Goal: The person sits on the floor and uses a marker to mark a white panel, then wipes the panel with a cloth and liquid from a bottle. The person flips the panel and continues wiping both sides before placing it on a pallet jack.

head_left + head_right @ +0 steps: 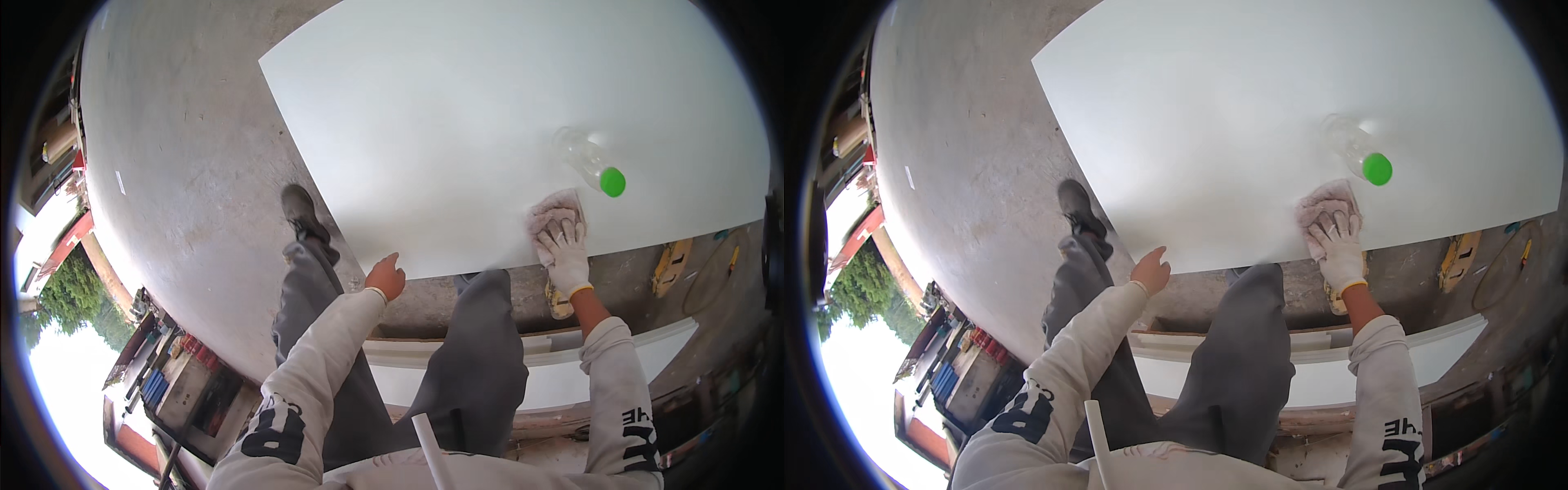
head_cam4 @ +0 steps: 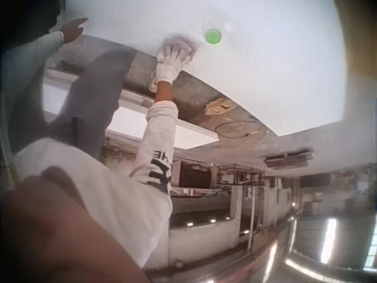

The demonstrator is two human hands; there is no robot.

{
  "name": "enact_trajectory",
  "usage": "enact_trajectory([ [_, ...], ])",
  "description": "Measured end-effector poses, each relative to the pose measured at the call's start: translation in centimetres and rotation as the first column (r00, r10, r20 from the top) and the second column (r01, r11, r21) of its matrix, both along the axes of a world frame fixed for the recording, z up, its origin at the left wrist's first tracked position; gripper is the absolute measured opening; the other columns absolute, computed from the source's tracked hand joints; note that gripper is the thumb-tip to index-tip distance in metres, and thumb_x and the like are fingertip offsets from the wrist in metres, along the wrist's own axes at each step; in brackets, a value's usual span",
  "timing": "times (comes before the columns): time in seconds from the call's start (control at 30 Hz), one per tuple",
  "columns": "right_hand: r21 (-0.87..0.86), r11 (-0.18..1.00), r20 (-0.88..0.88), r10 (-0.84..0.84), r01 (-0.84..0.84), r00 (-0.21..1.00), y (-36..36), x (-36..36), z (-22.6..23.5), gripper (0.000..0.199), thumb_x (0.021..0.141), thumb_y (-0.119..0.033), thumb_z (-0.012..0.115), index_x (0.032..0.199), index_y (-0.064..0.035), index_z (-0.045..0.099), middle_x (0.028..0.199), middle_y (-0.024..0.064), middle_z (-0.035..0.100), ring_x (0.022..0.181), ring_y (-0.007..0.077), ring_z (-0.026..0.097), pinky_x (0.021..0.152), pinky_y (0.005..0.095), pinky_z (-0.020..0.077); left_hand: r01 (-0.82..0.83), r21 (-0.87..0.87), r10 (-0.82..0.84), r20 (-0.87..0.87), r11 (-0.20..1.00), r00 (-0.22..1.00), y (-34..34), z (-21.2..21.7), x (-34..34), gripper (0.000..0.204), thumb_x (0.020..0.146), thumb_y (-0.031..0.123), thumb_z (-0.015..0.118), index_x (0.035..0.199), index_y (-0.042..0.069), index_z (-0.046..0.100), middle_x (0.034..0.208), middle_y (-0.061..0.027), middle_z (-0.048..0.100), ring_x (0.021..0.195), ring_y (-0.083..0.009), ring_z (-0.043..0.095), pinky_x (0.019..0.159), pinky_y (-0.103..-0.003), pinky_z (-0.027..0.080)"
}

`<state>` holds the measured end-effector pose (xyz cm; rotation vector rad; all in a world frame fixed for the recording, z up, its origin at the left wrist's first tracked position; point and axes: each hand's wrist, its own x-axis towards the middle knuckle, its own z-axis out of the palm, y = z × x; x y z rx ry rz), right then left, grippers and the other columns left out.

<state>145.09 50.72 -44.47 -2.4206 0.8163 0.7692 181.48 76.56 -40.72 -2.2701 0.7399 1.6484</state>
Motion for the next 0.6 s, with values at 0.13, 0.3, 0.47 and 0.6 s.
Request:
enact_trajectory([
  [0.13, -0.15, 0.98, -0.197, -0.161, 0.133, 0.967, 1.2, -5.5, 0.9, 0.063, 0.088, -0.031, 0.063, 0.148, -0.0231, 0.05, 0.158, 0.0094, 0.039, 0.148, 0.0347, 0.027, 0.123, 0.0583, 0.01, 0.054, -0.008, -0.054, -0.033, 0.999, 0.998, -0.2, -0.6, -3.2, 0.068, 0.09, 0.019, 0.057, 0.153, 0.003, 0.035, 0.156, -0.0243, 0.038, 0.144, -0.039, 0.038, 0.118, -0.045, 0.034],
  [0.3, -0.286, 0.89, -0.273, -0.432, 0.356, 0.86, 4.6, -2.7, 0.3, 0.067, 0.089, -0.037, 0.064, 0.151, -0.0172, 0.047, 0.16, 0.0119, 0.036, 0.149, 0.0346, 0.025, 0.124, 0.0544, 0.0105, 0.045, -0.043, -0.035, 0.207, 0.998, 0.978, -2.1, -4.0, -4.6, 0.084, 0.085, 0.018, 0.061, 0.159, 0.007, 0.022, 0.164, -0.0296, 0.014, 0.151, -0.0447, 0.021, 0.119, -0.049, 0.032],
  [0.47, 0.053, 0.77, 0.072, -0.638, 0.636, 0.767, 9.4, 1.4, 0.9, 0.054, 0.09, -0.031, 0.065, 0.137, -0.0072, 0.053, 0.139, 0.0175, 0.042, 0.129, 0.0361, 0.032, 0.11, 0.046, 0.0245, 0.266, -0.02, -0.262, 0.128, 0.964, 0.957, -1.3, -3.5, -9.4, 0.082, 0.084, 0.021, 0.064, 0.158, 0.015, 0.03, 0.167, -0.0222, 0.013, 0.153, -0.0374, 0.022, 0.118, -0.048, 0.034],
  [0.6, 0.59, 0.033, -0.397, -0.858, 0.807, 0.325, 15.0, 5.3, 5.1, 0.032, 0.094, -0.031, 0.054, 0.104, -0.0016, 0.063, 0.073, 0.0078, 0.052, 0.059, 0.0199, 0.049, 0.056, 0.035, 0.039, 0.311, 0.096, -0.298, -0.126, 0.946, 0.946, 4.1, -1.9, -10.8, 0.065, 0.088, 0.022, 0.06, 0.151, 0.014, 0.044, 0.166, -0.0168, 0.022, 0.152, -0.0341, 0.026, 0.12, -0.046, 0.034],
])
